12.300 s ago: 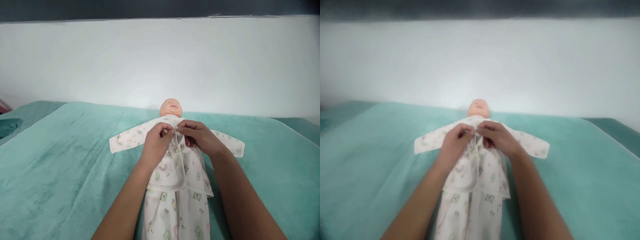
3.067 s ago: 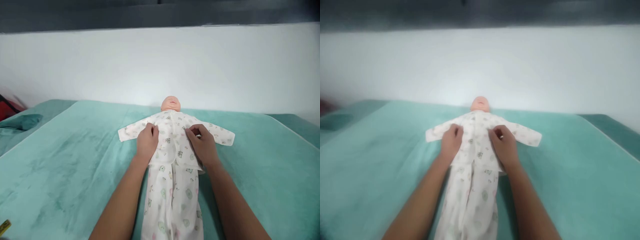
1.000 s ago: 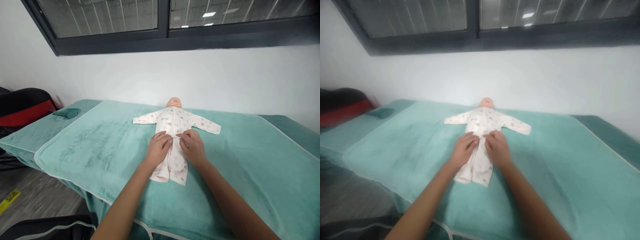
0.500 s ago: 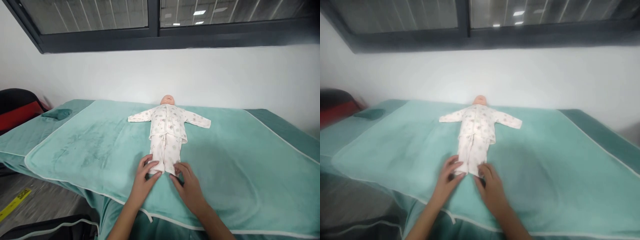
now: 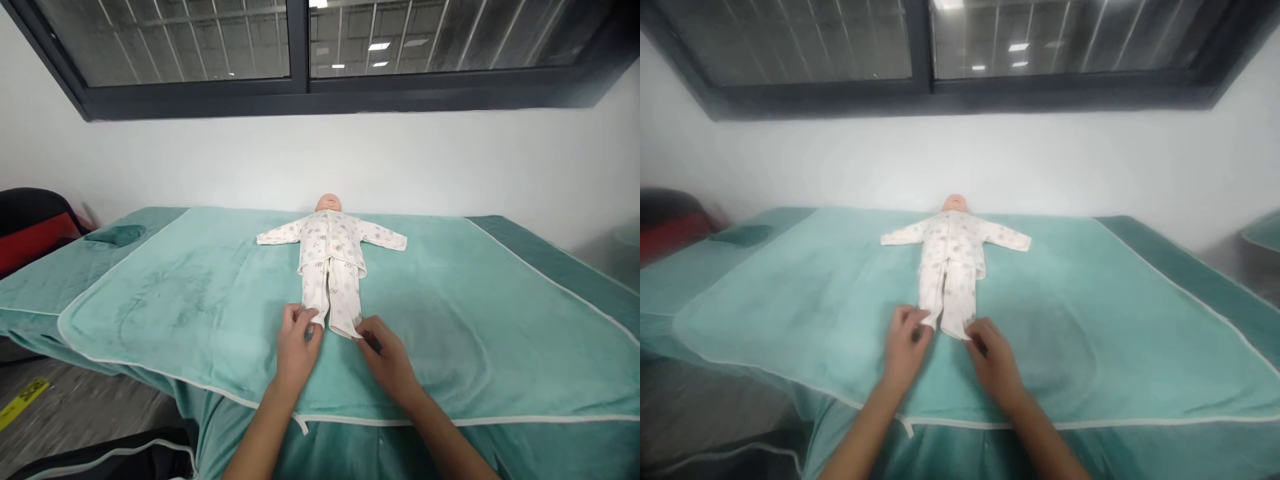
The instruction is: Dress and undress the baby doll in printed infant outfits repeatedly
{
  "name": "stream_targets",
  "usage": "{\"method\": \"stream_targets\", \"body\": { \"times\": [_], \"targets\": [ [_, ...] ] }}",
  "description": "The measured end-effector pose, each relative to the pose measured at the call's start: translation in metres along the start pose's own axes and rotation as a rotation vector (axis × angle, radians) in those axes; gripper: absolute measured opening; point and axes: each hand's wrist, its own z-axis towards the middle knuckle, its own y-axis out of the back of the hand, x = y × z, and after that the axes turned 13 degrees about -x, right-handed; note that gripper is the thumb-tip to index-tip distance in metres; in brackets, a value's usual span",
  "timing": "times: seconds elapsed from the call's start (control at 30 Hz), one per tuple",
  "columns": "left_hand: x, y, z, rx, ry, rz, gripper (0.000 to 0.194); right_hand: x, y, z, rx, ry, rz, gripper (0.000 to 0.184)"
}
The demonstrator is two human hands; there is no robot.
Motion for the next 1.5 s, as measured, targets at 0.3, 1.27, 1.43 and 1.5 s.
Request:
{"method": "stream_targets", "body": {
  "times": [0.3,1.27,1.43,1.5],
  "targets": [
    [0.032,0.006,0.039,-0.044,0.153,-0.177,0.021,-0.007,0.029,0.060,-0.077,-0.191,-0.063,0.029],
    [0.076,-0.103,0.145,0.021,0.602,-0.329,0.038,-0.086,-0.044,0.189,-0.203,-0.353,-0.004,0.057],
    [0.059,-0.054,0.093,-0.059,0.628,-0.262,0.034,-0.060,-0.025,0.118,-0.191,-0.248,-0.144,0.056],
    [0.048,-0.023,0.047,-0.059,0.616,-0.256,0.036,-0.053,-0.013,0.064,-0.207,-0.159,-0.250,0.057]
  ]
}}
